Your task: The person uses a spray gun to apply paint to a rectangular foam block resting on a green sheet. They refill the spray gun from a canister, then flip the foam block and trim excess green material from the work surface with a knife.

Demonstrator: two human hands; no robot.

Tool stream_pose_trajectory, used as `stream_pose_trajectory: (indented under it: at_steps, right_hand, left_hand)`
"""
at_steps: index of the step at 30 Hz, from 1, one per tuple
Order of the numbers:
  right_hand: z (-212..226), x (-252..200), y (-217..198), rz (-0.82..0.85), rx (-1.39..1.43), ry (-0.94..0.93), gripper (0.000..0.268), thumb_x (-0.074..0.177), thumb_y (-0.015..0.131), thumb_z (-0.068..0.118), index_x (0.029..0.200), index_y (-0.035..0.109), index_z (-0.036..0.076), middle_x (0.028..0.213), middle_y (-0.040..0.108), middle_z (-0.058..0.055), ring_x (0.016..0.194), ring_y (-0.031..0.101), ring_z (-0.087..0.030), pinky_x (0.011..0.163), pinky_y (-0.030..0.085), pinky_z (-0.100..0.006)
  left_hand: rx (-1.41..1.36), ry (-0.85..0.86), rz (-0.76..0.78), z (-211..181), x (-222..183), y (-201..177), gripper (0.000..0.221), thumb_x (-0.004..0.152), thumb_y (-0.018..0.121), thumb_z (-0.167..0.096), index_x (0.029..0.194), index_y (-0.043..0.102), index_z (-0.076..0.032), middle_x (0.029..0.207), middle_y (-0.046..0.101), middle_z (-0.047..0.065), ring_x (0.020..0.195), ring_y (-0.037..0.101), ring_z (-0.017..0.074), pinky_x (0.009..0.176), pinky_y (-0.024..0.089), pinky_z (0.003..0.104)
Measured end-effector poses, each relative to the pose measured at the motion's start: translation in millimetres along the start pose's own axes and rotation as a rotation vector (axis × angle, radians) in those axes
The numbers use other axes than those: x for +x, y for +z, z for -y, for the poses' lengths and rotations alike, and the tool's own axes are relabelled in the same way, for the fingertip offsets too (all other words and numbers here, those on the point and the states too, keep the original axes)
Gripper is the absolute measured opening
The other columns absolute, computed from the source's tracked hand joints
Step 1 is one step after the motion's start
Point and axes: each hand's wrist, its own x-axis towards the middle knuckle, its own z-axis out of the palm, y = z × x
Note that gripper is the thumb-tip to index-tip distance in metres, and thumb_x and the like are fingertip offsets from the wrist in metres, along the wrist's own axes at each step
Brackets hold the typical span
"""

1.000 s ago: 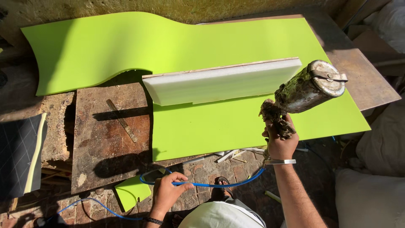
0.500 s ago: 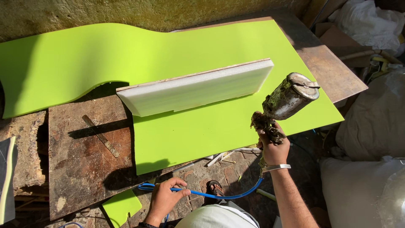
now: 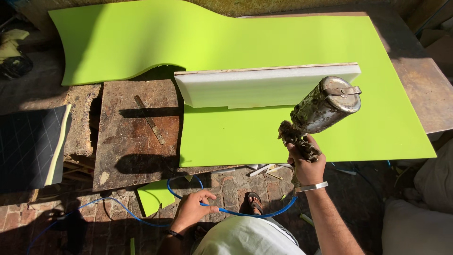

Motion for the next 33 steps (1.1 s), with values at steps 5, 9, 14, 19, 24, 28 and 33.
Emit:
stream_pose_trajectory:
  at_steps: [5, 9, 14, 19, 24, 28, 33]
  right_hand:
    - [2.4, -6.7, 26.0, 0.234, -0.024, -0.053, 0.035, 0.094, 0.072, 0.009, 0.124, 0.061, -0.005, 0.101, 0.076, -0.01, 0.09, 0.075, -0.016, 0.08, 0.061, -0.03]
    - [4.9, -18.4, 51.9, 0.428, -0.23, 0.012, 0.049, 0.09, 0.076, 0.014, 0.134, 0.062, -0.001, 0.102, 0.08, -0.014, 0.094, 0.074, -0.017, 0.084, 0.057, -0.032]
    - [25.6, -24.4, 78.9, 0.907, -0.375, -0.109, 0.05, 0.086, 0.08, 0.023, 0.132, 0.067, 0.007, 0.107, 0.081, -0.007, 0.098, 0.073, -0.017, 0.089, 0.057, -0.033]
    - [44.6, -24.5, 103.3, 1.187, -0.502, -0.374, 0.05, 0.081, 0.084, 0.03, 0.126, 0.071, 0.012, 0.105, 0.082, -0.006, 0.097, 0.078, -0.018, 0.089, 0.059, -0.035]
    - [52.9, -25.1, 117.1, 1.219, -0.521, -0.661, 0.056, 0.075, 0.088, 0.03, 0.125, 0.072, 0.01, 0.107, 0.08, -0.01, 0.099, 0.075, -0.025, 0.087, 0.056, -0.041]
    - [49.7, -30.7, 125.0, 1.183, -0.542, -0.591, 0.053, 0.077, 0.087, 0.03, 0.124, 0.072, 0.013, 0.098, 0.082, -0.006, 0.095, 0.077, -0.023, 0.085, 0.057, -0.04]
    - [39.3, -43.1, 139.9, 1.153, -0.497, -0.552, 0.047, 0.08, 0.087, 0.029, 0.12, 0.072, 0.01, 0.097, 0.082, -0.008, 0.089, 0.079, -0.022, 0.08, 0.06, -0.038]
  left_hand:
    - [-0.141, 0.014, -0.059, -9.5, -9.9, -10.9, 0.033, 0.084, 0.083, -0.026, 0.113, 0.074, -0.013, 0.095, 0.08, 0.001, 0.089, 0.073, 0.0112, 0.078, 0.059, 0.031]
    - [-0.242, 0.271, -0.289, -56.9, -18.7, -67.8, 0.048, 0.083, 0.082, -0.022, 0.127, 0.066, -0.009, 0.113, 0.076, 0.006, 0.101, 0.074, 0.0183, 0.092, 0.059, 0.039]
    - [0.047, 0.754, -0.549, -136.7, -61.4, -145.4, 0.086, 0.087, 0.084, -0.022, 0.158, 0.039, -0.007, 0.16, 0.049, 0.019, 0.149, 0.05, 0.0307, 0.124, 0.041, 0.042]
    - [0.248, 0.838, -0.179, -180.7, -87.1, -188.8, 0.119, 0.072, 0.094, -0.035, 0.162, 0.023, -0.002, 0.165, 0.035, 0.024, 0.153, 0.036, 0.0356, 0.124, 0.033, 0.044]
    - [0.329, 0.802, -0.156, -177.6, -100.4, -197.9, 0.127, 0.061, 0.097, -0.044, 0.157, 0.028, 0.0, 0.157, 0.042, 0.026, 0.143, 0.047, 0.0371, 0.114, 0.042, 0.041]
    - [0.505, 0.707, -0.486, -169.4, -111.3, -180.5, 0.107, 0.059, 0.097, -0.056, 0.14, 0.048, -0.004, 0.133, 0.062, 0.02, 0.123, 0.062, 0.0389, 0.1, 0.053, 0.043]
    - [0.502, 0.665, -0.671, -160.8, -120.3, -178.7, 0.095, 0.062, 0.094, -0.056, 0.13, 0.053, -0.002, 0.113, 0.066, 0.017, 0.099, 0.071, 0.0332, 0.083, 0.058, 0.041]
